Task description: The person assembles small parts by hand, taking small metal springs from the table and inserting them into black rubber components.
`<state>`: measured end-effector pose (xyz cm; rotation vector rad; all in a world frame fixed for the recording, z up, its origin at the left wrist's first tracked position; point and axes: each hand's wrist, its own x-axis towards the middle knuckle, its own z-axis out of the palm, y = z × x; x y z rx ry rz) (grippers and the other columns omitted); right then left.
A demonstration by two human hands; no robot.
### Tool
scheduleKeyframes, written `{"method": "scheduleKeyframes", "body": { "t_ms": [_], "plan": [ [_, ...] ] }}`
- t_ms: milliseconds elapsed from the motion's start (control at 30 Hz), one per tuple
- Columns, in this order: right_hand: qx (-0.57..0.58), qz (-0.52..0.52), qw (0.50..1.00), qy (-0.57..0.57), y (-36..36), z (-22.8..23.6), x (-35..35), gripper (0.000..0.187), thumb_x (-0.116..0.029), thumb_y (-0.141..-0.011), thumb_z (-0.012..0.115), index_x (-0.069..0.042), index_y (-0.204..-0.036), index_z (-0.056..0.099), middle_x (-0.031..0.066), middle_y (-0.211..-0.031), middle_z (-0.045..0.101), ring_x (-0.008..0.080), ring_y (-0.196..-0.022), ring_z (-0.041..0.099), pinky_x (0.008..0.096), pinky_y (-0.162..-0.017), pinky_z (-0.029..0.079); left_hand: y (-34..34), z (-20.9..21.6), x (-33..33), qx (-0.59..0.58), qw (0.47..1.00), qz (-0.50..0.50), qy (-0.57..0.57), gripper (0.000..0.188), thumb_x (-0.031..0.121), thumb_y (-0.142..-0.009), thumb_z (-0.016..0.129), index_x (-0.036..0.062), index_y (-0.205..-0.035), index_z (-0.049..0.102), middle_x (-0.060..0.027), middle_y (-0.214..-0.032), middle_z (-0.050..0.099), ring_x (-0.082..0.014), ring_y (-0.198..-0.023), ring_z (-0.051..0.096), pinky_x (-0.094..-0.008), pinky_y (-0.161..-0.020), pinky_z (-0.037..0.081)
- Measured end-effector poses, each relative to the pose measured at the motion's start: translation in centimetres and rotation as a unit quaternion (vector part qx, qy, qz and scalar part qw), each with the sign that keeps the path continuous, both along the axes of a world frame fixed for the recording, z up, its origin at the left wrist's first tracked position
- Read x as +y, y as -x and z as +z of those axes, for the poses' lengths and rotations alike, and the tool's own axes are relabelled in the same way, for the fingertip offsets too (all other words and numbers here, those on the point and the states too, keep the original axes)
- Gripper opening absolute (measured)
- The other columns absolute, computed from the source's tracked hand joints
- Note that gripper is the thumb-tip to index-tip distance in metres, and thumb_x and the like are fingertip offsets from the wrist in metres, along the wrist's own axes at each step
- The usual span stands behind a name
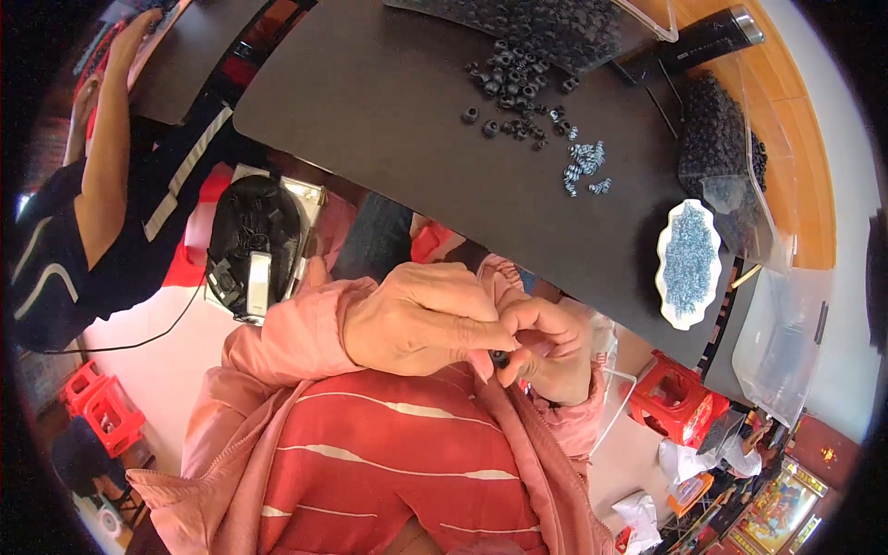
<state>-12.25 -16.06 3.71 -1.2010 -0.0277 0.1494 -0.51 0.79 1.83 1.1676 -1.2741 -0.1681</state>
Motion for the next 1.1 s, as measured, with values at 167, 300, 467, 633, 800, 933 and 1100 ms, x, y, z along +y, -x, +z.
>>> {"method": "scheduleKeyframes", "body": {
  "t_ms": [167,300,467,633,800,933,1100],
  "plan": [
    [-0.001,-0.003,0.999,-0.038,-0.1,-0.6,0.6,0.028,-0.012,-0.078,0.074,0.002,-0.097,0.059,0.0049,-0.092,0.054,0.0117,-0.082,0.052,0.0241,-0.072,0.043,-0.3,0.8,0.3,0.016,1.000,-0.013,-0.017,0.030,0.008,-0.068,0.076,0.0034,-0.097,0.068,-0.0045,-0.080,0.063,-0.0207,-0.062,0.057,-0.0321,-0.055,0.043],
    [0.008,-0.001,0.998,-0.060,0.1,-0.7,0.9,0.029,-0.015,-0.078,0.075,0.002,-0.095,0.059,0.0044,-0.091,0.054,0.0114,-0.081,0.051,0.0239,-0.070,0.043,-0.9,0.9,0.3,-0.016,0.999,-0.034,-0.017,0.032,0.001,-0.065,0.073,0.0018,-0.096,0.066,-0.0053,-0.080,0.060,-0.0219,-0.063,0.057,-0.0324,-0.055,0.045],
    [-0.021,0.005,1.000,-0.010,0.0,-0.9,0.5,0.030,-0.018,-0.078,0.075,0.002,-0.093,0.059,0.0047,-0.090,0.055,0.0112,-0.080,0.052,0.0235,-0.070,0.043,-0.6,0.5,0.3,-0.010,0.999,-0.048,-0.001,0.030,0.005,-0.068,0.075,0.0014,-0.096,0.068,-0.0054,-0.080,0.063,-0.0208,-0.060,0.057,-0.0321,-0.052,0.043],
    [-0.002,-0.018,1.000,0.000,0.4,0.0,1.0,0.030,-0.021,-0.080,0.073,0.002,-0.093,0.059,0.0042,-0.086,0.058,0.0103,-0.078,0.054,0.0224,-0.069,0.043,0.1,0.7,0.1,0.017,0.999,-0.027,0.006,0.030,-0.005,-0.064,0.071,0.0002,-0.093,0.068,-0.0057,-0.078,0.064,-0.0196,-0.063,0.061,-0.0310,-0.053,0.045],
    [-0.005,-0.140,0.990,-0.008,-0.4,-1.1,1.5,0.030,-0.023,-0.082,0.072,0.001,-0.094,0.059,0.0025,-0.087,0.059,0.0077,-0.077,0.055,0.0203,-0.067,0.043,0.0,-0.1,-0.8,-0.012,0.999,0.050,-0.005,0.035,-0.007,-0.061,0.069,-0.0008,-0.095,0.066,-0.0070,-0.079,0.060,-0.0220,-0.066,0.059,-0.0306,-0.059,0.047],
    [0.041,-0.108,0.989,-0.097,-1.8,-1.8,0.5,0.038,-0.030,-0.084,0.068,0.003,-0.099,0.057,0.0030,-0.089,0.060,0.0070,-0.078,0.056,0.0211,-0.070,0.044,-0.4,-0.6,-1.8,0.072,0.992,0.105,0.014,0.030,0.001,-0.068,0.075,0.0007,-0.097,0.069,-0.0079,-0.078,0.063,-0.0184,-0.065,0.060,-0.0272,-0.057,0.047],
    [0.034,-0.190,0.976,-0.103,-3.0,-0.6,0.8,0.042,-0.037,-0.095,0.049,0.004,-0.104,0.056,0.0059,-0.088,0.062,0.0102,-0.077,0.058,0.0239,-0.070,0.046,-1.1,-1.1,-2.8,0.064,0.982,0.175,0.003,0.026,0.005,-0.068,0.077,0.0026,-0.093,0.070,-0.0074,-0.077,0.064,-0.0170,-0.063,0.060,-0.0265,-0.055,0.047]
  ]
}}
